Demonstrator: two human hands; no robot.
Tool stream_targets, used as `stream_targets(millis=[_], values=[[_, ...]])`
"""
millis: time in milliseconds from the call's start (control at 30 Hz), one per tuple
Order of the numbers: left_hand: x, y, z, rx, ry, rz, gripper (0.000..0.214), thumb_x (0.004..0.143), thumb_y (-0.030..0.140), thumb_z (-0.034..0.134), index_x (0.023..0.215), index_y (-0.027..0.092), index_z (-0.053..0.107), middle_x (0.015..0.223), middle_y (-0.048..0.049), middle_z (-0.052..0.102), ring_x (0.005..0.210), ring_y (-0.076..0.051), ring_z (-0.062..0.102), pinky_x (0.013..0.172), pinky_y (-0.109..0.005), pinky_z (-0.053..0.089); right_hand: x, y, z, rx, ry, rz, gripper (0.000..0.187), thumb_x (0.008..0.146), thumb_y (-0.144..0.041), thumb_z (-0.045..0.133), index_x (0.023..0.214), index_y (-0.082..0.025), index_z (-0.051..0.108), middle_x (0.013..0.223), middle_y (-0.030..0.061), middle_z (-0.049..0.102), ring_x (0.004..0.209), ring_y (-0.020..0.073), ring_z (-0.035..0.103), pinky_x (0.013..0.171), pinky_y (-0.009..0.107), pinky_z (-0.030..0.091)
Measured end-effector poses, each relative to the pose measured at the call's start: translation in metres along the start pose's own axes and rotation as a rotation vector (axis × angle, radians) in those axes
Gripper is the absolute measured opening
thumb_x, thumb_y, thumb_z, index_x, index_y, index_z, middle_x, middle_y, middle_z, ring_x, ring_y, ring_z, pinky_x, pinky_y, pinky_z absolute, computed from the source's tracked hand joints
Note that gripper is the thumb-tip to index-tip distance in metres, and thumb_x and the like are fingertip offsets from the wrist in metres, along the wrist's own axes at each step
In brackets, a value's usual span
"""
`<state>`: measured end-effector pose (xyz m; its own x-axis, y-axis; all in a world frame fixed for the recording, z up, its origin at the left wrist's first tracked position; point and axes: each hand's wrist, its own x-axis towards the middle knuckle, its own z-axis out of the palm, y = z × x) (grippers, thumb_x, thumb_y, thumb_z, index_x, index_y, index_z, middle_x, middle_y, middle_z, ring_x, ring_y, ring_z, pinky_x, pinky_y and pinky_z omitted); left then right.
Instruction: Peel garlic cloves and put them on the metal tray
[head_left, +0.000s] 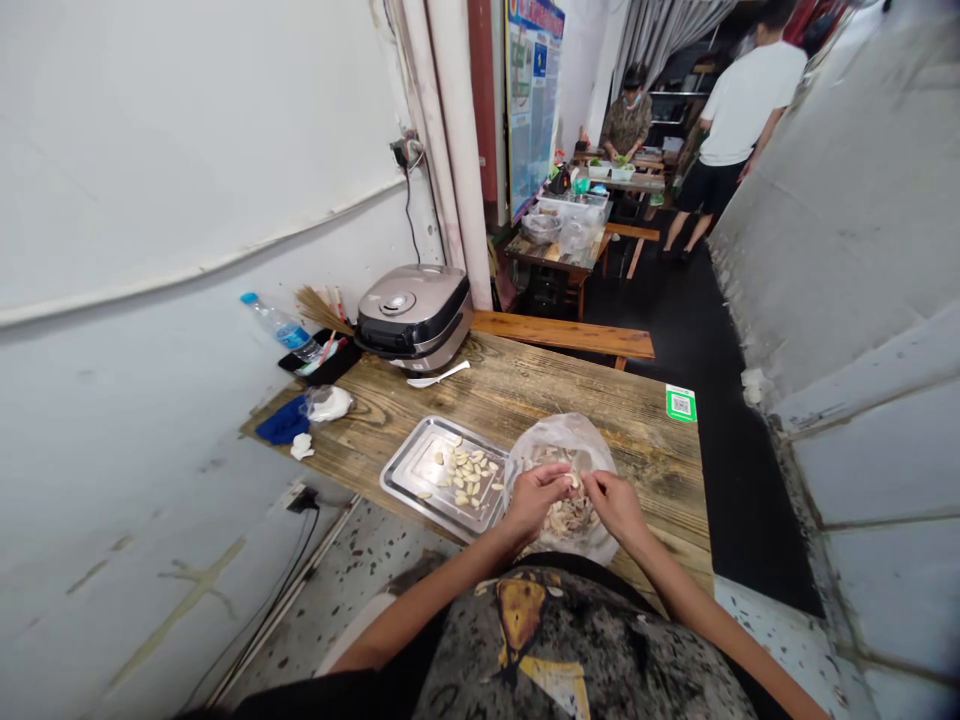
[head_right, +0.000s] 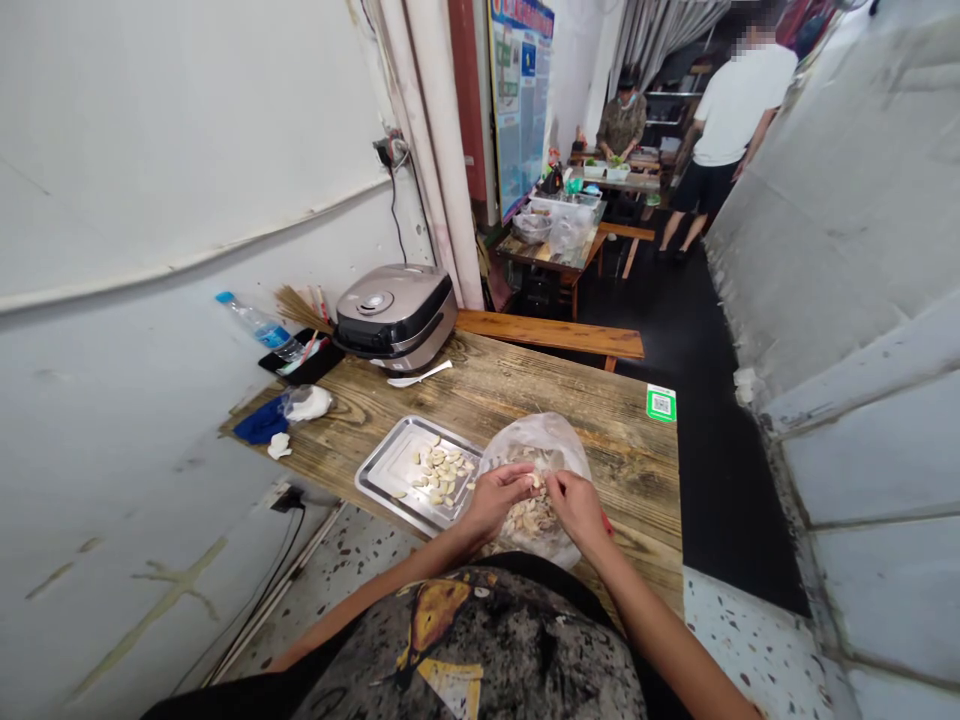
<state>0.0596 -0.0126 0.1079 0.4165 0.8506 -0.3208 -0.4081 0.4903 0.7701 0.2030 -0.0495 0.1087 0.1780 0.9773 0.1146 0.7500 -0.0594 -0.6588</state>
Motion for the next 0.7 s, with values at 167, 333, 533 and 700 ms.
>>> stream_targets(millis=[167,333,533,700], values=[[0.001,-0.005,-0.004,-0.001,0.048,0.033,0.033,0.056,0.028,0.076,0.08,0.008,0.067,0.073,-0.007,0.067,0.068,-0.014,0.061,0.077,-0.033,0.049,-0.01,-0.011,-0.007,0.283,0.017,-0.119,0.023,0.082,-0.032,0.048,0.092,-0.018,0.064,0.086,0.0052,0.065,0.073,0.0154,0.06,0.064,0.025,0.046],[-0.003,-0.009,-0.002,-0.048,0.062,0.001,0.031,0.054,0.027,0.077,0.076,0.008,0.068,0.072,-0.0071,0.067,0.067,-0.015,0.062,0.078,-0.035,0.049,-0.016,-0.012,-0.008,0.212,0.071,-0.163,0.023,0.084,-0.027,0.046,0.086,-0.019,0.067,0.081,0.006,0.066,0.074,0.017,0.06,0.068,0.028,0.047],[-0.008,-0.014,0.006,-0.034,0.097,0.059,0.029,0.055,0.029,0.076,0.075,0.009,0.068,0.073,-0.0064,0.066,0.069,-0.015,0.062,0.079,-0.036,0.049,-0.022,-0.011,-0.009,0.104,0.116,-0.148,0.023,0.083,-0.025,0.045,0.085,-0.018,0.067,0.08,0.0071,0.067,0.071,0.0186,0.061,0.067,0.03,0.048],[-0.009,-0.021,0.01,-0.042,0.129,0.094,0.028,0.055,0.029,0.076,0.074,0.01,0.068,0.073,-0.0054,0.067,0.07,-0.016,0.062,0.079,-0.036,0.049,-0.024,-0.014,-0.011,0.079,0.117,-0.118,0.024,0.083,-0.026,0.044,0.084,-0.018,0.067,0.075,0.0064,0.067,0.067,0.0183,0.062,0.062,0.029,0.048]])
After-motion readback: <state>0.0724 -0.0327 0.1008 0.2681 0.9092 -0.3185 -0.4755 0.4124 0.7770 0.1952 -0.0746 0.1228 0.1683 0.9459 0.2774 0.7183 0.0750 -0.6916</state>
